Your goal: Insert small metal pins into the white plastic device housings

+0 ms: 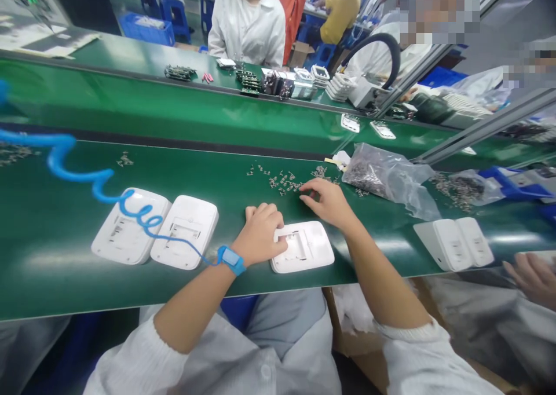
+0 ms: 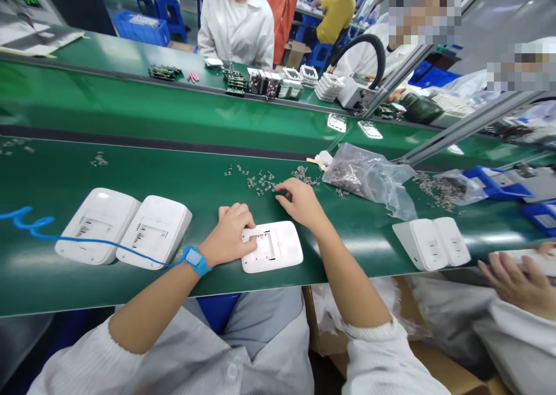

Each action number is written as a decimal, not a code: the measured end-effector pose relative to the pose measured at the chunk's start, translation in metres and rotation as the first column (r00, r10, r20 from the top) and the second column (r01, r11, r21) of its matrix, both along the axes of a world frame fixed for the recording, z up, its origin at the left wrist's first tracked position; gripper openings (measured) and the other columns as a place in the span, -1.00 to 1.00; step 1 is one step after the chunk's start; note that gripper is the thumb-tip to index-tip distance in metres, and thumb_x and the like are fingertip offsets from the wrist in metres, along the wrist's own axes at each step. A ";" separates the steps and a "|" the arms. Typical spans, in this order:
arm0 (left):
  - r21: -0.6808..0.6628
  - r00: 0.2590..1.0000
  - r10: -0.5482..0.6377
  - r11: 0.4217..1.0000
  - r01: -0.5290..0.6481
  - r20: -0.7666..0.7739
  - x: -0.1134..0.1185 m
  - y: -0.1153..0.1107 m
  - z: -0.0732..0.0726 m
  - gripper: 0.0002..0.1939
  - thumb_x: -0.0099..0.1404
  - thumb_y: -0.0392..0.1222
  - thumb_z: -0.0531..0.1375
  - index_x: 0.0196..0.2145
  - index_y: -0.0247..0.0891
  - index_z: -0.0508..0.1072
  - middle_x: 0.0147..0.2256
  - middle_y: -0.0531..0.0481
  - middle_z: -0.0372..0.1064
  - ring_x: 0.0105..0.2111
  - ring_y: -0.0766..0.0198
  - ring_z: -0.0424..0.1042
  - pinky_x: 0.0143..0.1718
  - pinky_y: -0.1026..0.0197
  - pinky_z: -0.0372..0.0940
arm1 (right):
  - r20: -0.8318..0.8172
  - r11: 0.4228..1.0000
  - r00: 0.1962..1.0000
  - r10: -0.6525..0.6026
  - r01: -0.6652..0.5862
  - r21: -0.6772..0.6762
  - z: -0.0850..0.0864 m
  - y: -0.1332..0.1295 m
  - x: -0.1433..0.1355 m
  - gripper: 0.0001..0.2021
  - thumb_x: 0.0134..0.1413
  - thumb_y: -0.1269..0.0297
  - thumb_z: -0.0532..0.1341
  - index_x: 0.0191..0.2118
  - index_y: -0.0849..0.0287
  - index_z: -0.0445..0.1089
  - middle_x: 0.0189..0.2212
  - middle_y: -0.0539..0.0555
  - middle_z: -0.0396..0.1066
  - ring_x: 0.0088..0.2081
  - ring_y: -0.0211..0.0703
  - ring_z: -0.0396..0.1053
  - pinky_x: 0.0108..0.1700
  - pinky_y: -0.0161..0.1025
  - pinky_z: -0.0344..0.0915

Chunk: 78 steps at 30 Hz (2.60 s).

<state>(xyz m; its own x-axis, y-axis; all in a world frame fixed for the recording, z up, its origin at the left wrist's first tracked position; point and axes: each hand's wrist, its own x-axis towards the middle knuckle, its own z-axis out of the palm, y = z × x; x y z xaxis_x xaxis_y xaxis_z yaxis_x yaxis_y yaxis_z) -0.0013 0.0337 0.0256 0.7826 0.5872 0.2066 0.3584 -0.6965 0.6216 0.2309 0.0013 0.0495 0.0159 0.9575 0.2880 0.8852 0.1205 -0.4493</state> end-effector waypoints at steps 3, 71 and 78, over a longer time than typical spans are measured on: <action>-0.024 1.000 -0.003 1.000 0.003 0.004 0.000 0.001 0.001 -0.85 0.08 -0.26 0.15 -0.40 -0.23 0.20 -0.29 0.01 0.27 -0.18 0.17 0.24 -0.13 0.03 0.01 | 0.062 0.996 0.995 -0.072 0.068 0.060 -0.019 0.020 0.021 -0.85 0.08 0.38 0.22 -0.20 0.19 0.46 -0.29 0.12 0.41 -0.41 -0.14 0.33 -0.28 -0.13 0.33; -0.026 0.992 -0.106 0.994 0.108 0.070 0.000 0.008 0.004 -0.92 0.24 -0.26 0.15 -0.42 -0.23 0.33 -0.29 0.03 0.33 -0.18 0.23 0.30 -0.14 0.11 0.09 | -0.031 0.946 0.950 0.310 -0.312 -0.089 0.029 -0.089 -0.058 -0.91 0.17 0.46 0.18 -0.31 0.12 0.38 -0.21 0.12 0.40 -0.15 -0.04 0.29 -0.11 -0.05 0.34; 0.131 0.952 -0.251 0.964 0.231 0.173 -0.006 0.001 0.006 -0.89 0.21 -0.23 0.18 -0.28 -0.21 0.47 -0.26 -0.02 0.38 -0.20 0.21 0.29 -0.10 0.06 0.10 | -0.071 0.978 0.975 0.210 -0.211 -0.006 0.023 -0.087 -0.058 -0.89 0.15 0.49 0.20 -0.28 0.12 0.37 -0.23 0.10 0.40 -0.16 -0.06 0.26 -0.11 -0.06 0.30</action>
<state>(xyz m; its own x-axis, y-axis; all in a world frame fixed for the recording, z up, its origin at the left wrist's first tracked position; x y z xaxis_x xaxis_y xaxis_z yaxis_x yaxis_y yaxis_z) -0.0069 0.0348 0.0312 0.8393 0.3518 0.4144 0.0561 -0.8144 0.5776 0.1730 -0.0855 0.0722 -0.1665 0.9454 0.2800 0.8072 0.2938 -0.5119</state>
